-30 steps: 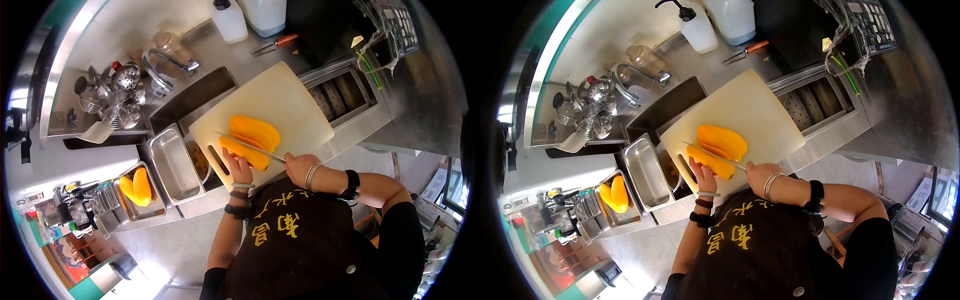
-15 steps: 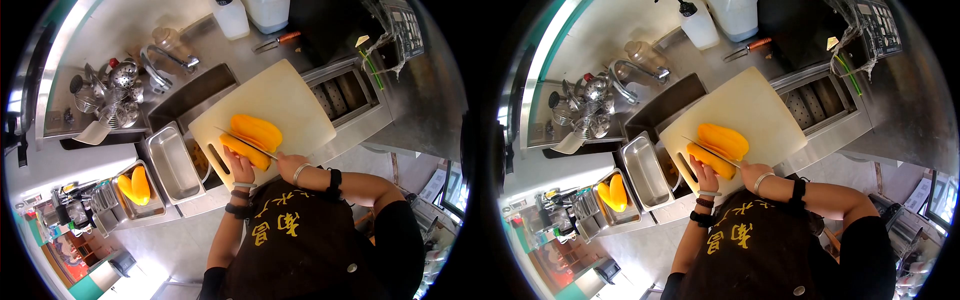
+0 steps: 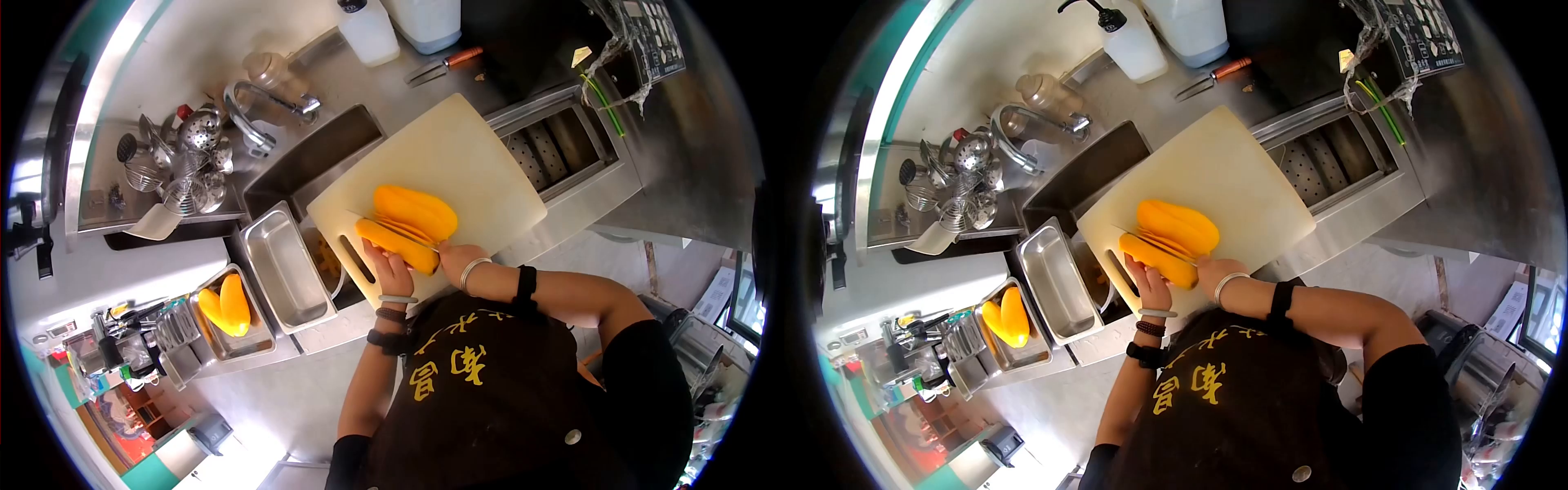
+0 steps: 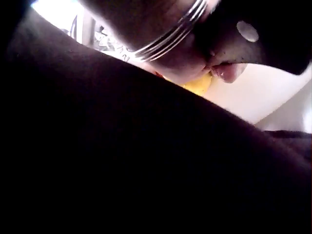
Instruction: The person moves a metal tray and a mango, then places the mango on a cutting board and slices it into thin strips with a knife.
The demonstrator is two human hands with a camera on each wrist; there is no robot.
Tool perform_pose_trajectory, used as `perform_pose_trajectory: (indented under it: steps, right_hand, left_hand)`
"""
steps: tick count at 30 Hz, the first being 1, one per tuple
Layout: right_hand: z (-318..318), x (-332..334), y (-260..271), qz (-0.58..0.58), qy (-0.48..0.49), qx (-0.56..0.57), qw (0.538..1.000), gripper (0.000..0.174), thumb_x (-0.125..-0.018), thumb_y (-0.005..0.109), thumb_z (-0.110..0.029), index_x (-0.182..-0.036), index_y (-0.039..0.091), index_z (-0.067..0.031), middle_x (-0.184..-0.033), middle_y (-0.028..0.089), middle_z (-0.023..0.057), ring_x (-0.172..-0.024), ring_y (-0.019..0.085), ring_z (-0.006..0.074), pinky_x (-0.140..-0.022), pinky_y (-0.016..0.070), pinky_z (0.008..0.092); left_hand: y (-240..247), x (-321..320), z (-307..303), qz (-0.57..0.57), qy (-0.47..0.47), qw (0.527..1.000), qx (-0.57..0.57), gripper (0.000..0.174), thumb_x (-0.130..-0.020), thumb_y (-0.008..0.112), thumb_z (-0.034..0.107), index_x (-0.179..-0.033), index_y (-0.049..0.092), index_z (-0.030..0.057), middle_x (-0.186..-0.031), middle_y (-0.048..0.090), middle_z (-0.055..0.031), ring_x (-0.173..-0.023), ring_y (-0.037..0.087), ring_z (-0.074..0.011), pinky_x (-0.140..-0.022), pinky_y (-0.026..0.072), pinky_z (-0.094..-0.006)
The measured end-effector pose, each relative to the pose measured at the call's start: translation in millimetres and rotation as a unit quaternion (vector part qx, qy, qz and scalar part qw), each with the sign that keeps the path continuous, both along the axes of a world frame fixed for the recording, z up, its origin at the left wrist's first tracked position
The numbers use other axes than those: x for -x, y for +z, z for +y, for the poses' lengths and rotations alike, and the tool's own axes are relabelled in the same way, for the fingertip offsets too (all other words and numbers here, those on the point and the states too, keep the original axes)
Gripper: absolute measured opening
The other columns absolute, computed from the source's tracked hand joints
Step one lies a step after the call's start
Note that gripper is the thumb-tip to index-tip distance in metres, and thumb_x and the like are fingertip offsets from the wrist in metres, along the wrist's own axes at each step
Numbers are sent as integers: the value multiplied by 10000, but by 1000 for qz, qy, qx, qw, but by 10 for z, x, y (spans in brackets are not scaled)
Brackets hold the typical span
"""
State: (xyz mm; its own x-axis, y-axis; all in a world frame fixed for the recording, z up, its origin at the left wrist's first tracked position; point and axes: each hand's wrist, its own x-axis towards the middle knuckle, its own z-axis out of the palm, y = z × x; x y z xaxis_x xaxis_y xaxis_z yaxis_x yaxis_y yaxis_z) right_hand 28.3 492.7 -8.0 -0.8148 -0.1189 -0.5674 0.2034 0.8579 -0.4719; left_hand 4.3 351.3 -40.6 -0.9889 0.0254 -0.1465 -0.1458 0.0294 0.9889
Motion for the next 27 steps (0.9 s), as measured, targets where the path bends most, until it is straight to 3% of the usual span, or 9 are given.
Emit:
perform_pose_trajectory:
  steps: [11,13,16,20,23,25,27]
  right_hand:
    - [29,86,-81,-32,-33,7,999,233,-803,388,-167,-892,541,-15,-864,581,201,-835,567,310,-718,443,390]
    - [163,81,-141,2,-2,68,998,221,-788,421,-192,-872,509,-7,-758,580,188,-723,563,342,-666,436,407]
    - [287,31,-133,31,5,98,995,270,-799,410,-223,-880,517,12,-774,577,200,-743,560,343,-688,431,411]
    - [371,-43,217,46,-16,79,996,264,-809,403,-235,-876,483,7,-761,573,196,-720,559,341,-663,429,420]
    - [427,-119,449,74,-2,56,996,196,-797,432,-206,-843,443,-15,-686,554,187,-639,540,352,-574,416,430]
    - [435,-225,504,176,-4,65,982,175,-802,430,-188,-837,416,-18,-651,548,171,-602,536,354,-548,419,429]
    - [411,-265,563,153,10,53,987,169,-804,426,-180,-833,411,-14,-642,546,167,-590,535,354,-541,420,429]
  left_hand:
    - [-32,-33,-32,-4,0,1000,24,581,-768,306,45,-1302,78,71,-928,429,-98,-574,449,-109,-453,391,-193]
    - [-51,-28,-30,-5,7,1000,-7,580,-768,307,50,-1302,80,72,-944,429,-104,-574,451,-112,-456,394,-194]
    - [-92,-30,-64,-8,15,1000,-12,578,-769,306,59,-1301,81,76,-967,428,-116,-573,459,-122,-462,405,-201]
    - [-44,-41,-23,-18,15,999,40,571,-776,302,77,-1301,77,80,-956,441,-136,-572,482,-142,-471,422,-217]
    - [-76,-26,-27,-8,10,1000,16,567,-783,304,87,-1301,72,77,-921,457,-145,-567,493,-150,-469,428,-226]
    - [-77,-21,-24,-3,9,1000,10,568,-784,305,89,-1300,69,75,-901,463,-144,-557,491,-149,-464,428,-227]
    - [-89,-22,-28,0,8,1000,4,568,-785,307,90,-1300,66,73,-881,469,-143,-547,489,-149,-460,429,-229]
